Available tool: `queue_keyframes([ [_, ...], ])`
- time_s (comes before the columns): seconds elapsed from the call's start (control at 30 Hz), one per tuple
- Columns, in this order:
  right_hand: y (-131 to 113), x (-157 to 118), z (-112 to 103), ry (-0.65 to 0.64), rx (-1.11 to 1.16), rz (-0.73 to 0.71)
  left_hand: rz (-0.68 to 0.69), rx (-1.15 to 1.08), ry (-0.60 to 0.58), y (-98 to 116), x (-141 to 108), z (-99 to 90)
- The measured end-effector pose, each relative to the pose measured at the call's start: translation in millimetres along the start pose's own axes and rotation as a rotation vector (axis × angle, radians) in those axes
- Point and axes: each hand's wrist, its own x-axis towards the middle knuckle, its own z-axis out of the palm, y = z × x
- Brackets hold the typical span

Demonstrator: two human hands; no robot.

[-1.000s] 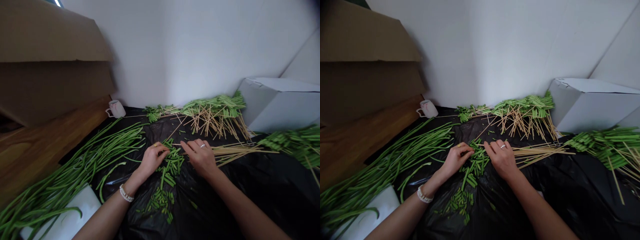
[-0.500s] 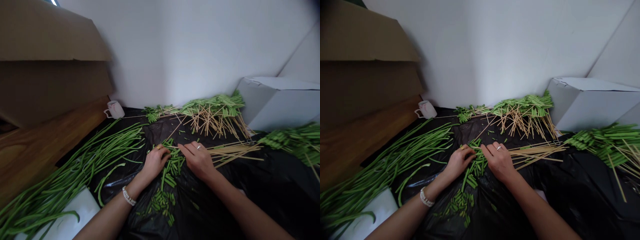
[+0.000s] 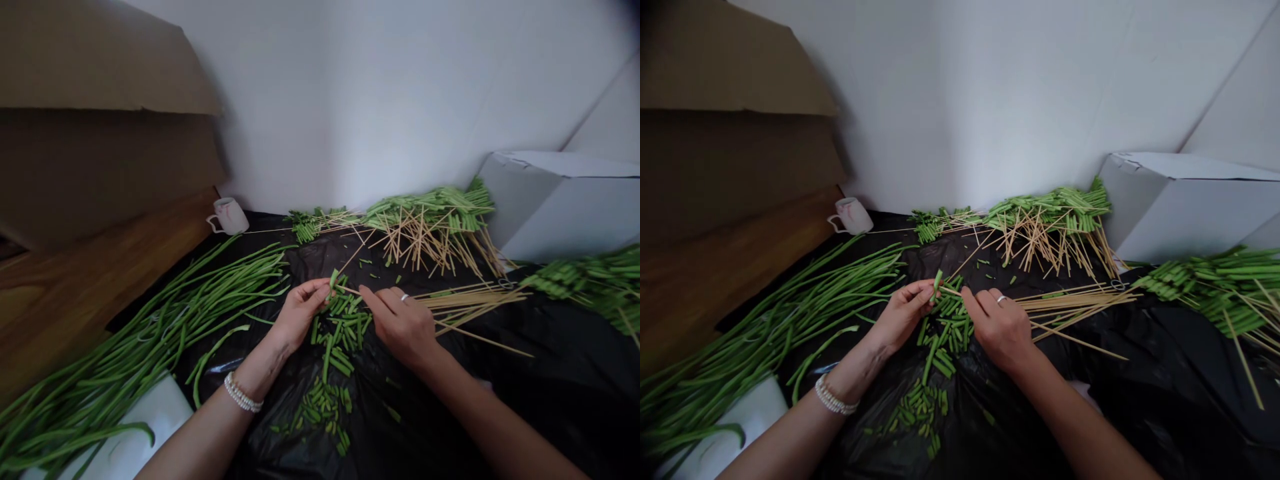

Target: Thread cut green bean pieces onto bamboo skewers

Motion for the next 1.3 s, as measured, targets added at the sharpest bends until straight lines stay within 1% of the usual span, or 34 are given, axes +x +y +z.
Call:
queue_keyframes([
  [0.1,0.0,0.1,-1.1,-0.010,-0.027,-0.002,-0.054,-0.100,-0.048,-0.3,-1.4,1.4],
  [0.23,0.5,0.2,-1.7,-0.009,-0.028,0.010,-0.076,-0.137,-0.071,-2.2,-1.8,1.8],
  [0.5,-1.3,0.7,-2.5,-0.008,-0.018,-0.009,-0.094,-0.133,-0.033,-3.2,-0.7,2.6],
  [0.93,-1.1,0.1,-0.6,-0.024,-0.025,0.003,-0.100,-0.121,-0.021,-4.7,0.0,2.3],
  [1.2,-2.6,0.2,-1.2,-0.049,-0.034,0.005,-0.117,-0.125,0.067,-2.1,0.1,4.0],
  [1.3,-3.6,-0.7,-0.4,-0.056,-0.030,0.007,-0.127,-0.118,0.079,-1.5,0.0,4.1],
])
